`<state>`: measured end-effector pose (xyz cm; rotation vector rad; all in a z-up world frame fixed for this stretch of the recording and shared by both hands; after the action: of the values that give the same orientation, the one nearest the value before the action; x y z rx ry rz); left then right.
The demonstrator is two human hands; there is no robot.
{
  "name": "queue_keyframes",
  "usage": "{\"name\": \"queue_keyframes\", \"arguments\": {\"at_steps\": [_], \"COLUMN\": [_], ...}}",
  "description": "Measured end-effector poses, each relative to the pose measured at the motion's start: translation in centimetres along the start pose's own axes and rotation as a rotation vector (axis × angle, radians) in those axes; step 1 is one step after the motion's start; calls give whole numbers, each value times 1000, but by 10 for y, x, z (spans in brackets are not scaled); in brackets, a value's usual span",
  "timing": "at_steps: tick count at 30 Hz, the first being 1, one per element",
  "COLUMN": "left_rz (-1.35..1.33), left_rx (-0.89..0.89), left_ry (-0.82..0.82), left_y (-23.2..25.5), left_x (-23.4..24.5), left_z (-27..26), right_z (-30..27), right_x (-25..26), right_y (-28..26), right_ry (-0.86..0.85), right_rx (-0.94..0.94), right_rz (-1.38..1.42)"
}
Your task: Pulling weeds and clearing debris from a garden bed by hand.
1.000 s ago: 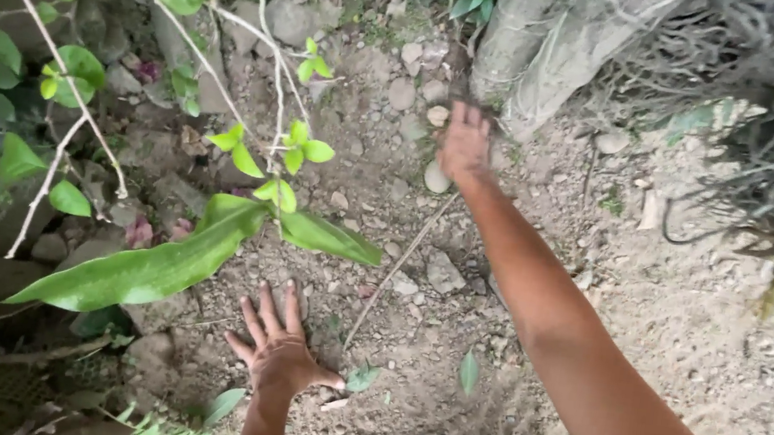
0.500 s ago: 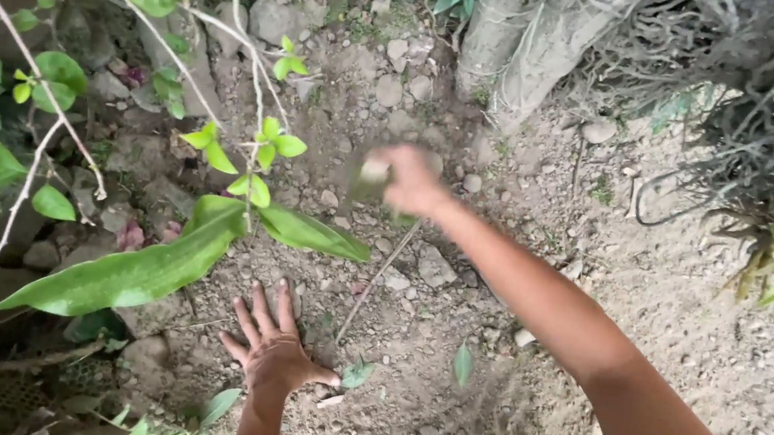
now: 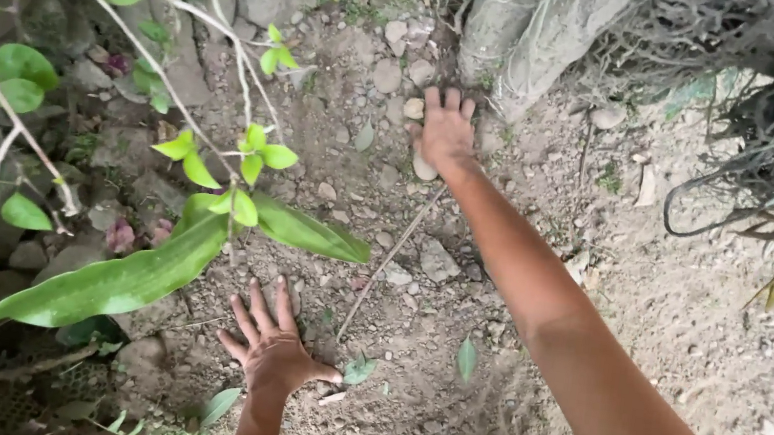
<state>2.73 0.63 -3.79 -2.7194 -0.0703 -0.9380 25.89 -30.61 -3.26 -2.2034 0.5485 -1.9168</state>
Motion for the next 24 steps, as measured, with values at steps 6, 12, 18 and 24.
{"name": "queue_keyframes", "arguments": {"at_steps": [6, 12, 18, 24], "left_rz": [-43, -50, -7, -36], "left_rx": [-10, 12, -5, -8], "left_ry": [63, 7, 21, 17], "left_y": [1, -2, 0, -1], "left_x": [-5, 9, -1, 8], "left_z": [5, -9, -5, -9], "right_z": [-3, -16, -99, 10], "right_x": [19, 30, 38, 2], "right_y": [3, -28, -117, -8], "right_ry": [-188, -244, -577, -153], "right_rx": [-45, -75, 273, -5], "right_rz": [7, 110, 323, 173]}}
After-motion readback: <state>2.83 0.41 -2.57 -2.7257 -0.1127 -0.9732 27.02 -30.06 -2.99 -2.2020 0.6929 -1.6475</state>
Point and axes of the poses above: each hand's wrist, its own z-axis towards the middle knuckle, its own x-axis out of the back of the hand, y = z × x, the point moved 3 cm from there along z, towards the middle knuckle, and after that the axes turned 10 degrees about x, right-handed, at the moved point
